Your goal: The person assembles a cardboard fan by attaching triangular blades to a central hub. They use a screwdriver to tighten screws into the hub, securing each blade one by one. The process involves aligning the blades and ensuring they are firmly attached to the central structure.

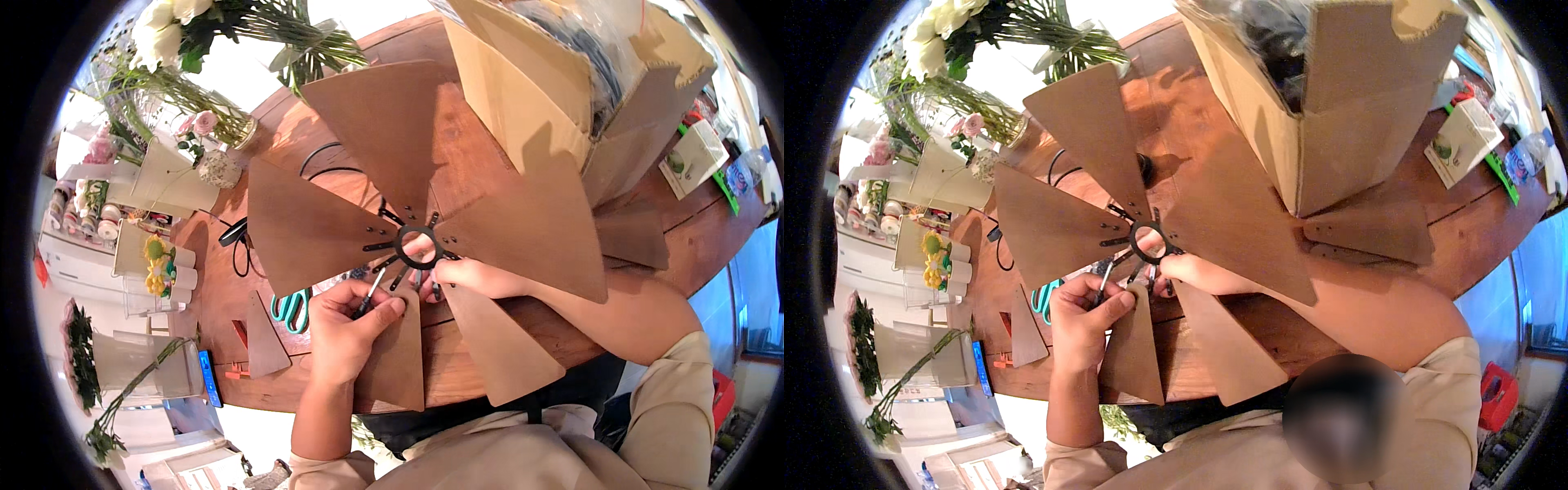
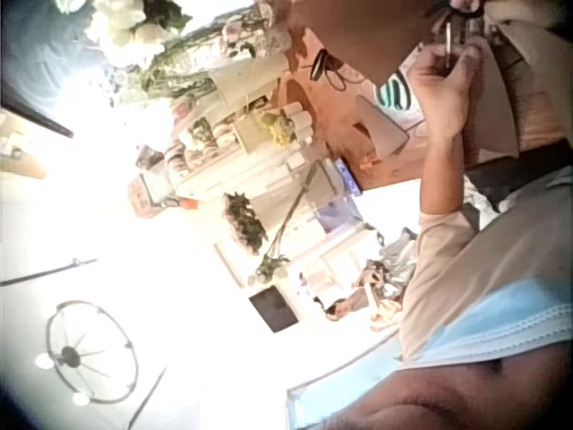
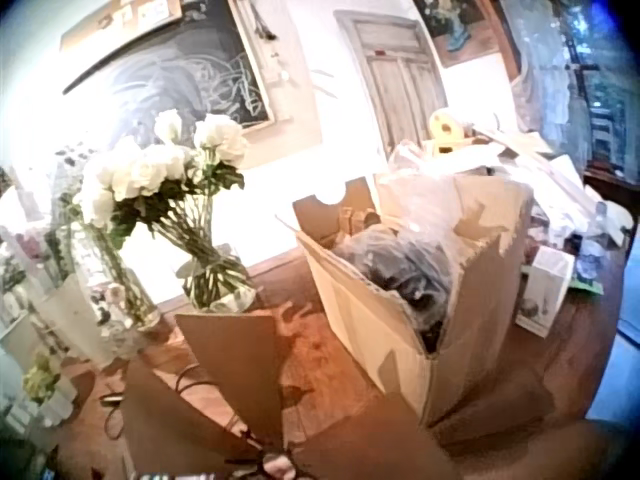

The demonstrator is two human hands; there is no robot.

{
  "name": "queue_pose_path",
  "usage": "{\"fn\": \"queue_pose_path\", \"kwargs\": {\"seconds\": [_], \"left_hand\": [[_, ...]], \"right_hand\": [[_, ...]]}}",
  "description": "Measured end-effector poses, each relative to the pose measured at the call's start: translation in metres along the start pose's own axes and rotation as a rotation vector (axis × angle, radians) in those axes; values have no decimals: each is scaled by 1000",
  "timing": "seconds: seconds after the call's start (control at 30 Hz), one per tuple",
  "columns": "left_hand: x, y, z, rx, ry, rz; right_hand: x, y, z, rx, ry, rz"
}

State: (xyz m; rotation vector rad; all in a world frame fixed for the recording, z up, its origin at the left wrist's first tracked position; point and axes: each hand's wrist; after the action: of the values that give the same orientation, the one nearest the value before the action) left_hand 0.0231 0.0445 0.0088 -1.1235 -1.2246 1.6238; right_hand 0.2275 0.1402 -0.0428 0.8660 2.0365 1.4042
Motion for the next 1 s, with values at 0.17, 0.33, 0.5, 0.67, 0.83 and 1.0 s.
{"fn": "queue_pose_path", "kwargs": {"seconds": [0.17, 0.33, 0.5, 0.67, 0.83, 1.0], "left_hand": [[0, 5, -12, 150, -43, -176], [1, 12, -9, 184, -48, -222], [-3, 10, -15, 288, -13, -368], [-8, 19, -25, 269, -96, -546], [-11, 18, -23, 659, -3, -956], [-14, 14, -21, 758, 96, -1055]], "right_hand": [[2, -2, -6, -238, -141, 77], [-2, -4, -9, -264, -167, 155], [-11, 18, -14, -424, -263, 251], [-19, 34, -12, -383, -205, 272], [-16, 32, -8, -437, -209, 188], [-11, 23, -11, -362, -330, 219]]}}
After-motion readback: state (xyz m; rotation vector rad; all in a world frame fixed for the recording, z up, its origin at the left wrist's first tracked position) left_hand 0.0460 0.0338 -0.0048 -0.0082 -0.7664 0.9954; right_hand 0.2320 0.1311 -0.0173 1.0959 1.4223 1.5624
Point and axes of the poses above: each hand's wrist, its own x-axis towards the middle knuckle, its own z-axis out of the back of the hand, y = z × x, and after that the axes turned 7 degrees about -y, right-handed
